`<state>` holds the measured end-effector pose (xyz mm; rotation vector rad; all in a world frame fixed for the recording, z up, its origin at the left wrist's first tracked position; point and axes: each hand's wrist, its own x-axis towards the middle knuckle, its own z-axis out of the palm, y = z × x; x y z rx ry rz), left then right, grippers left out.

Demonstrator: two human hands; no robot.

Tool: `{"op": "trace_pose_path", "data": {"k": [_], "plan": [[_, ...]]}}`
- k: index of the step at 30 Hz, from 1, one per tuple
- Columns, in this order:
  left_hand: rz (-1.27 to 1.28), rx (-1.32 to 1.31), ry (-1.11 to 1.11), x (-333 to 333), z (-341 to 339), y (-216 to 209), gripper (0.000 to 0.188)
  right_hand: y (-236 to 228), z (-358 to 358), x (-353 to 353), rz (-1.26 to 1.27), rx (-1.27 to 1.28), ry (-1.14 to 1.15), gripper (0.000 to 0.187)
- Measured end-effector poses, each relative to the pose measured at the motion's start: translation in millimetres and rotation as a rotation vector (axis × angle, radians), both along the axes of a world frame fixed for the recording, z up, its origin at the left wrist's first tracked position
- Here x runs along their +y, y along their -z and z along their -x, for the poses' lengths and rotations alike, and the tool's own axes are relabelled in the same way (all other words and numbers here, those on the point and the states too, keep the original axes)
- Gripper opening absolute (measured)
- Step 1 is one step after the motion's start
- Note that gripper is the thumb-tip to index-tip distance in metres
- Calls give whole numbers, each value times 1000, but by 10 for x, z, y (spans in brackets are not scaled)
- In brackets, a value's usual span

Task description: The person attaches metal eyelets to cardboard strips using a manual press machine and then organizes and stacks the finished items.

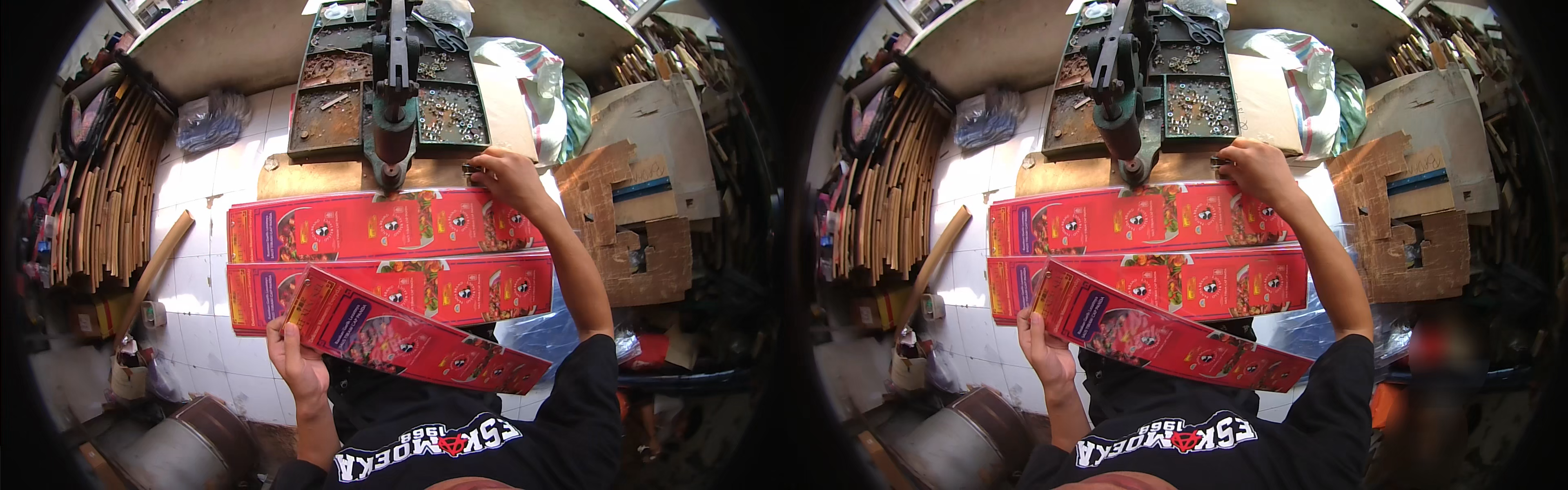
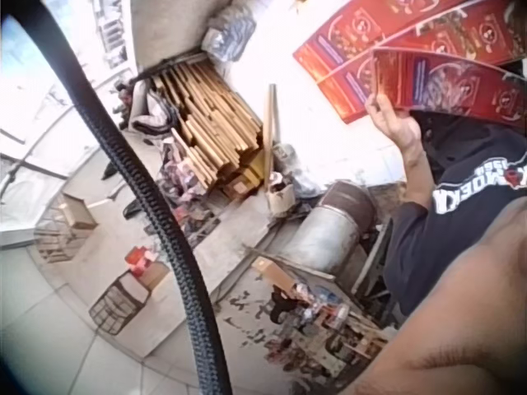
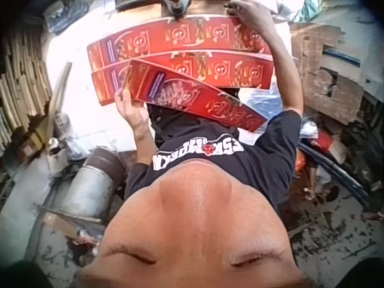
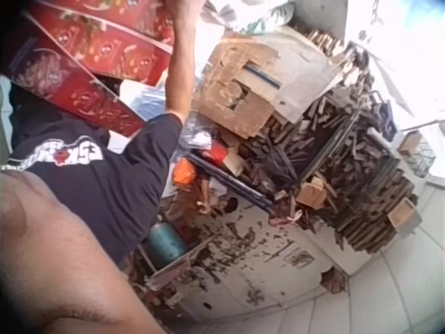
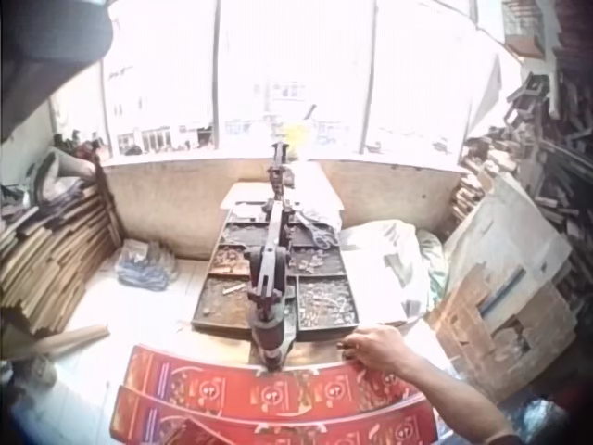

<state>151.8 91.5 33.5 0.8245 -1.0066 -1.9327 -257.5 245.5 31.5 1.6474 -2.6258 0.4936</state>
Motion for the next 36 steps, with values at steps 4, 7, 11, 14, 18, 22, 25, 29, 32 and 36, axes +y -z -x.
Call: {"op": "trace_pose_path", "data": {"k": [4, 7, 11, 14, 18, 22, 25, 29, 32, 36], "plan": [[-14, 26, 26, -12, -10, -24, 15, -106, -68, -9, 110, 53, -55, 25], [-39, 55, 50, -58, -70, -42, 15, -400, -426, 11, 288, -114, -95, 29], [-124, 61, -98, -198, -95, -192, 17, -747, -947, 394, 137, -904, -142, 36], [-75, 36, -236, -458, -314, -211, 16, -961, -1033, 702, -89, -797, -190, 42], [-83, 62, -356, -835, -577, -132, 16, -938, -949, 1318, 89, -354, 252, 48], [-81, 109, -351, -1080, -621, 12, 21, -468, -935, 1764, 304, -701, 543, 52], [-105, 156, -348, -1166, -469, 61, 23, -261, -1070, 1697, 479, -813, 425, 54], [-34, 73, -372, -1162, -194, -78, 23, -191, -1217, 1365, 631, -823, 551, 44], [153, -170, -327, -1233, -89, -144, 27, -100, -1103, 1431, 730, -802, 681, 39], [542, -667, -186, -1461, -47, -93, 33, -30, -971, 1424, 725, -774, 747, 36]]}}
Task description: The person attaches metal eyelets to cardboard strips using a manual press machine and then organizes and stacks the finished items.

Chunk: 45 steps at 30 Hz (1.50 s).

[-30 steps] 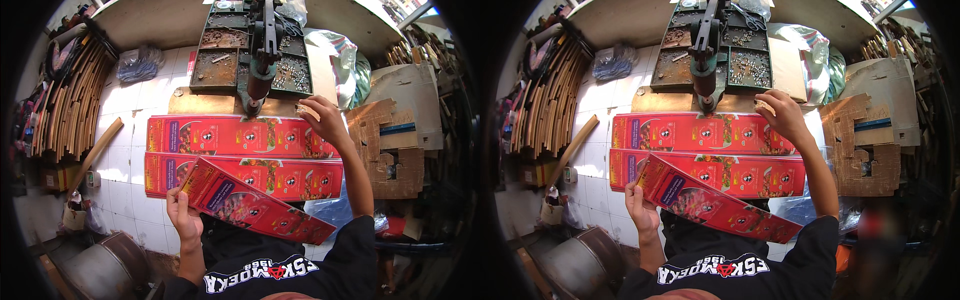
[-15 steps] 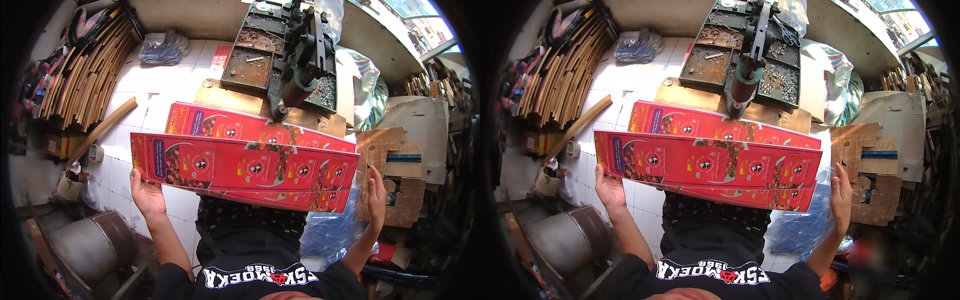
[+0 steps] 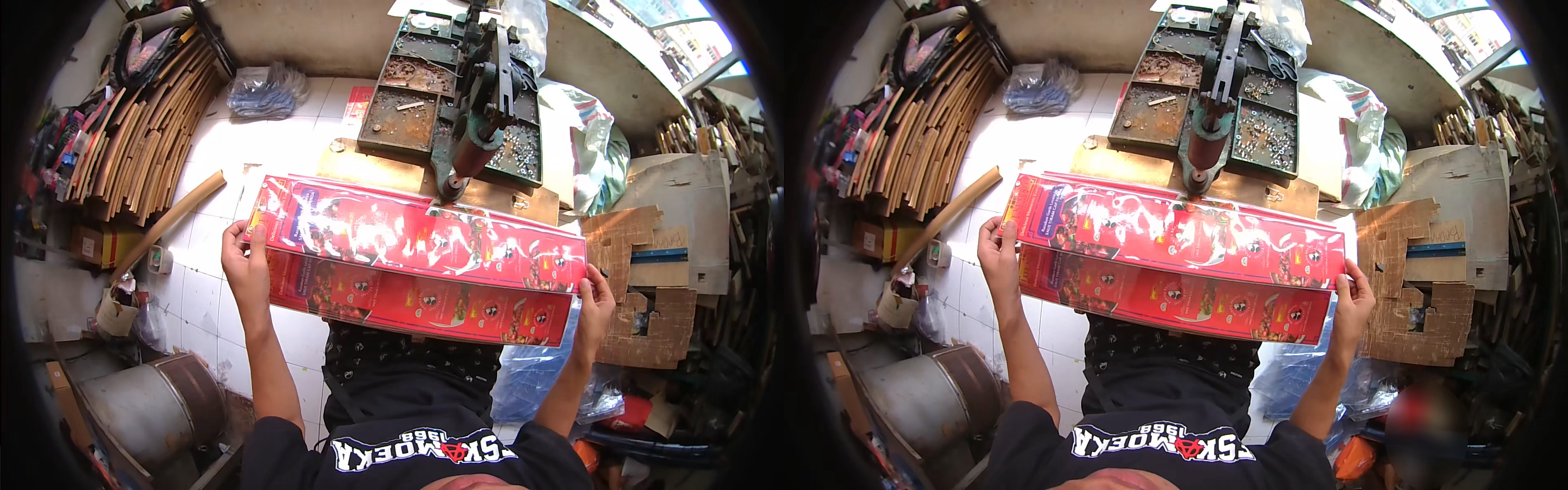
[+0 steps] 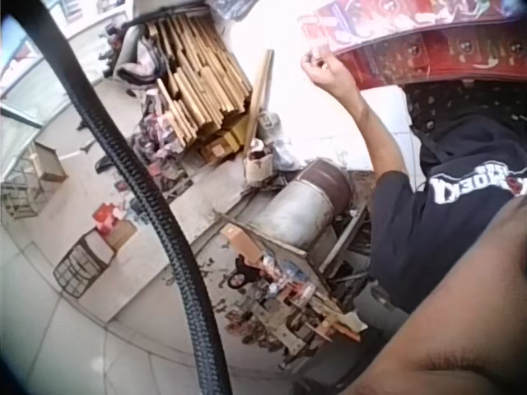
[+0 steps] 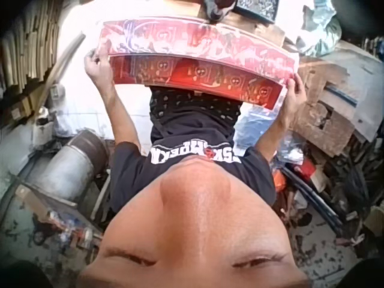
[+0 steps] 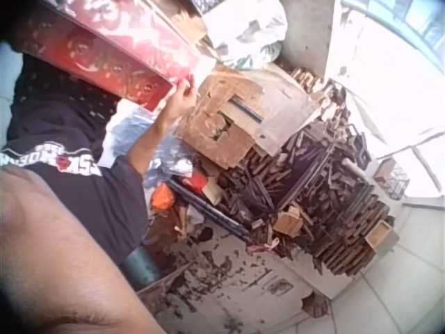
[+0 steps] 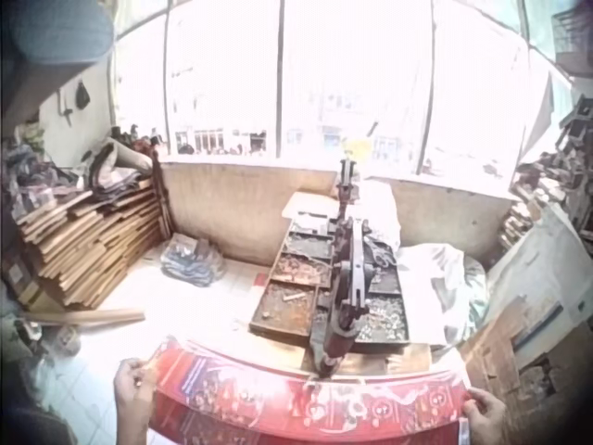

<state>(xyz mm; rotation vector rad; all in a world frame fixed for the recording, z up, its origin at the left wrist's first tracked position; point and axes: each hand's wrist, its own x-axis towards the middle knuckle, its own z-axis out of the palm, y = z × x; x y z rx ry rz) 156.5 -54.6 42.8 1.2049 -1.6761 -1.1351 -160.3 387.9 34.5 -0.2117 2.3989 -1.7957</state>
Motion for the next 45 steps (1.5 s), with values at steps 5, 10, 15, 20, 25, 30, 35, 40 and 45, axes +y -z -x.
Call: {"op": "trace_pose_path", "data": {"k": [5, 10, 15, 20, 25, 30, 35, 40, 45], "plan": [[631, -756, -189, 133, 156, -156, 50, 133, 124, -76, -332, 211, 15, 35], [713, -5, 510, 925, 723, -856, 40, -202, -175, -337, -532, 644, 47, 32], [742, 873, 1576, 2378, 1120, -1461, 23, -407, -752, -957, -408, 967, -327, 30], [678, 1015, 1829, 3020, 1015, -1595, 22, -306, -1564, -1375, -133, 1066, -1125, 32], [648, 1031, 1863, 3117, 994, -1512, 22, 430, -1791, -1244, -252, 880, -1484, 33], [638, 1005, 1864, 3159, 960, -1470, 22, 567, -1873, -1267, -227, 647, -1564, 31], [625, 1006, 1847, 3179, 943, -1357, 21, 525, -1887, -1290, -124, 345, -1560, 30], [603, 993, 1855, 3174, 949, -1305, 21, 423, -1883, -1306, -29, 101, -1536, 29], [579, 944, 1878, 3060, 905, -1297, 21, 334, -1927, -1401, 59, -23, -1531, 28]]}}
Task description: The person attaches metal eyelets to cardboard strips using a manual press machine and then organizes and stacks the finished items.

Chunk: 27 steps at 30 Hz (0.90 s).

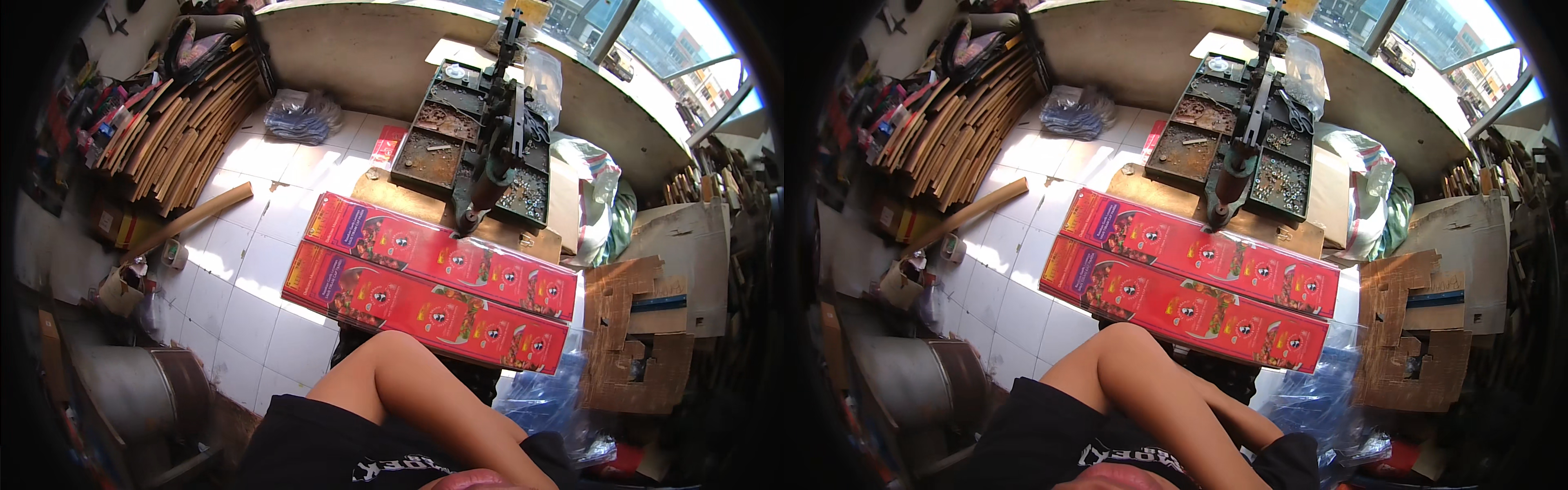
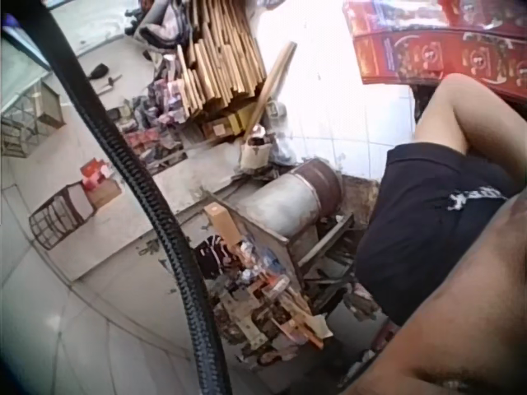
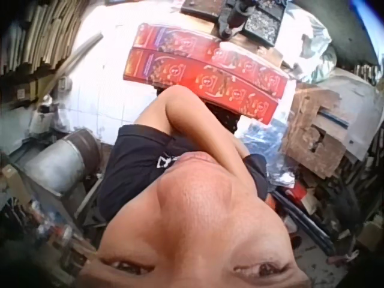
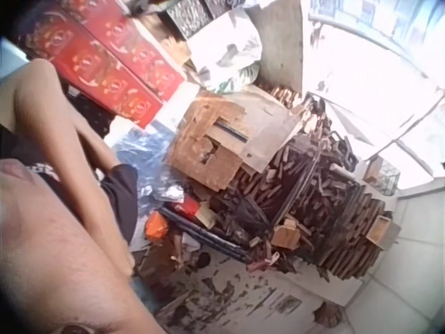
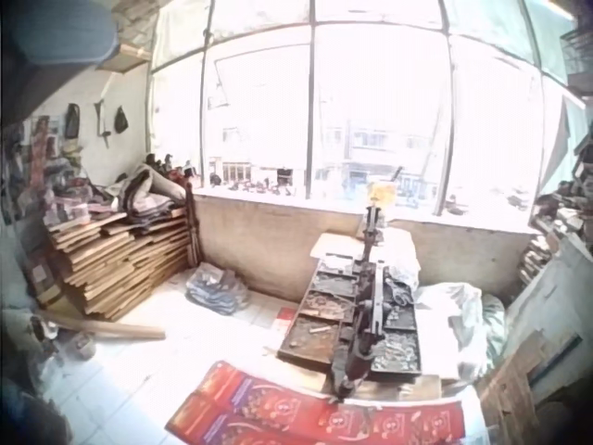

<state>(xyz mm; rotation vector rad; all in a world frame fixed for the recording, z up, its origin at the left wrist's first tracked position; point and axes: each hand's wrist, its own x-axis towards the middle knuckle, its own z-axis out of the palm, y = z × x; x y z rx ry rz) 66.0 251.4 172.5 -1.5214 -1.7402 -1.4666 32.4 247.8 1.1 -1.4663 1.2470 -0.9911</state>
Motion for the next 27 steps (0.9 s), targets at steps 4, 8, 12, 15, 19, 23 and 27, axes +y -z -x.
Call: {"op": "trace_pose_path", "data": {"k": [4, 8, 12, 15, 19, 23, 27], "plan": [[41, -20, 16, -196, -4, 59, 21, 12, 16, -25, 11, -41, 8, 27], [169, -82, 5, -785, -147, 8, 21, 179, -71, -79, 40, -87, 8, 26], [852, -255, 181, -1760, -503, -860, 20, 376, -130, -50, 48, -85, 9, 27], [895, -284, 333, -1908, -1045, -1314, 18, 436, -158, -88, 3, -116, -14, 27], [503, -242, 351, -1876, -1183, -1245, 21, 403, -143, -123, -52, -114, -31, 28], [409, -276, 329, -2107, -1207, -908, 25, 392, -172, -207, -116, -64, -64, 29], [394, -309, 340, -2177, -1164, -928, 31, 368, -203, -240, -135, -79, -75, 29]]}}
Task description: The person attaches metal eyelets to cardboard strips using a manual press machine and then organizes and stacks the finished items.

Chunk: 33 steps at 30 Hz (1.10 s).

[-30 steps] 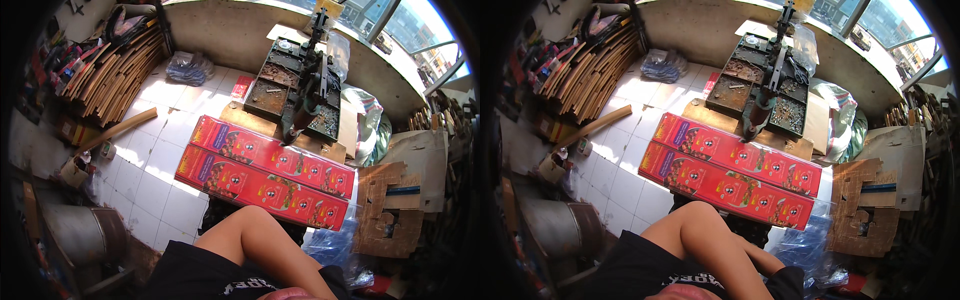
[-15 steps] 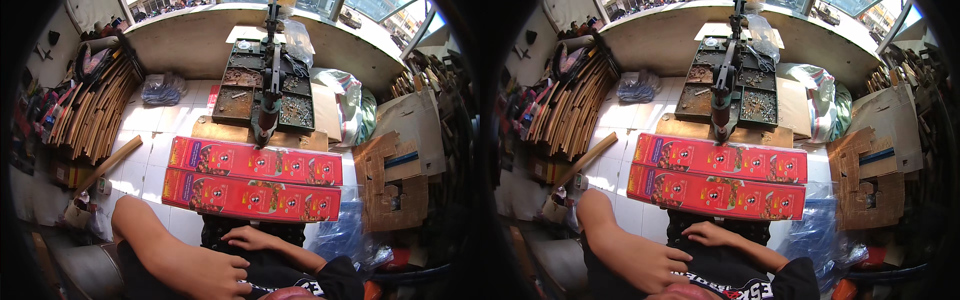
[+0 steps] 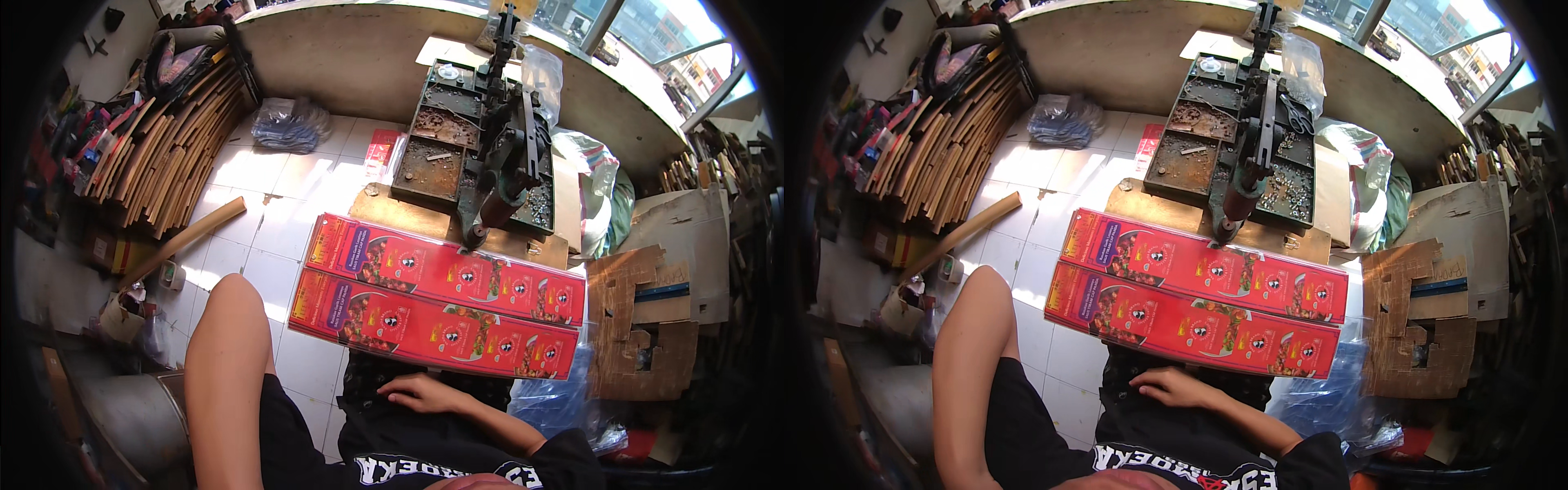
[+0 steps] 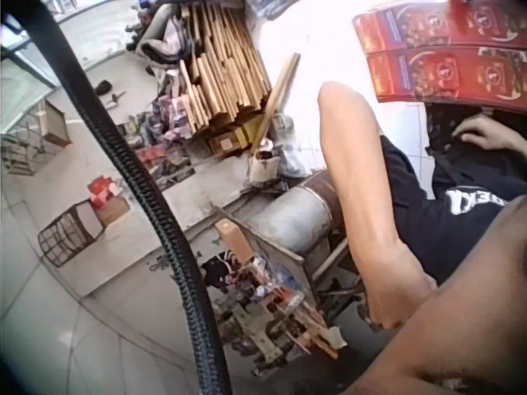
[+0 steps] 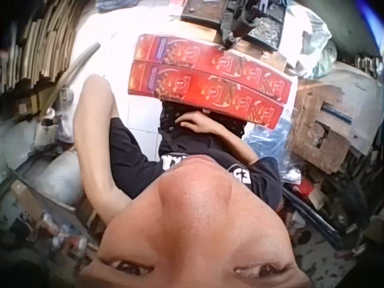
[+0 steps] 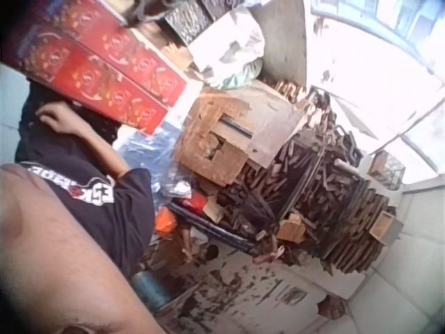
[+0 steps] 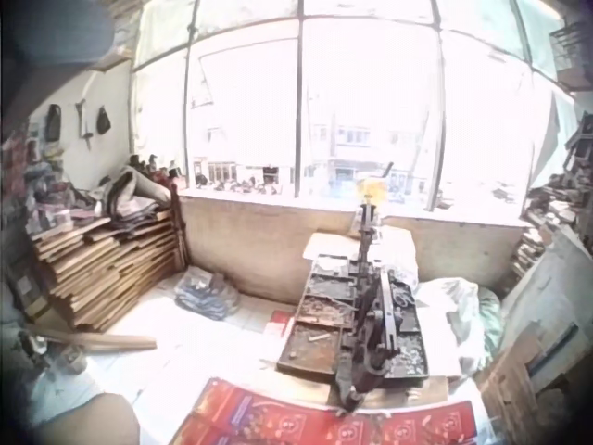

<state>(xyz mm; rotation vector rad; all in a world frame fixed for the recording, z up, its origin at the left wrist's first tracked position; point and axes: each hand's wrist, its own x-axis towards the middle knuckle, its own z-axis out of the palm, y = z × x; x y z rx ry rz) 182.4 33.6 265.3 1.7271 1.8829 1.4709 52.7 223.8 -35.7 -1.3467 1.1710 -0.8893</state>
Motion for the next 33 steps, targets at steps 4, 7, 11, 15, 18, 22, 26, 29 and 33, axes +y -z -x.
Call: {"op": "trace_pose_path", "data": {"k": [4, 7, 11, 15, 18, 22, 26, 29, 33], "plan": [[-7, -7, 50, -70, 26, 96, 37, 45, 27, 35, -15, 25, 12, 29], [12, -18, 110, -95, 56, 70, 42, 36, 13, 39, -7, 17, 20, 30], [100, -33, 305, -79, 134, 61, 49, -190, 47, 47, -58, -65, 13, 31], [271, -105, 557, -29, 393, 70, 56, -615, 190, 188, -154, -226, 3, 31], [-25, -117, 110, -261, 468, 407, 29, -922, 433, 440, -82, -258, 83, 33], [-167, -267, -694, -567, 154, 770, 23, -1261, 804, 698, -101, -332, 390, 30], [158, -115, -1697, -691, 164, 1237, 28, -1162, 1308, 1004, 224, 175, 1093, 25], [605, -126, -2046, -886, 300, 1573, 37, -1147, 1726, 1041, 128, 900, 1339, 32], [721, -276, -2048, -1199, 358, 2044, 52, -742, 2194, 1316, -118, 1145, 1367, 51]]}}
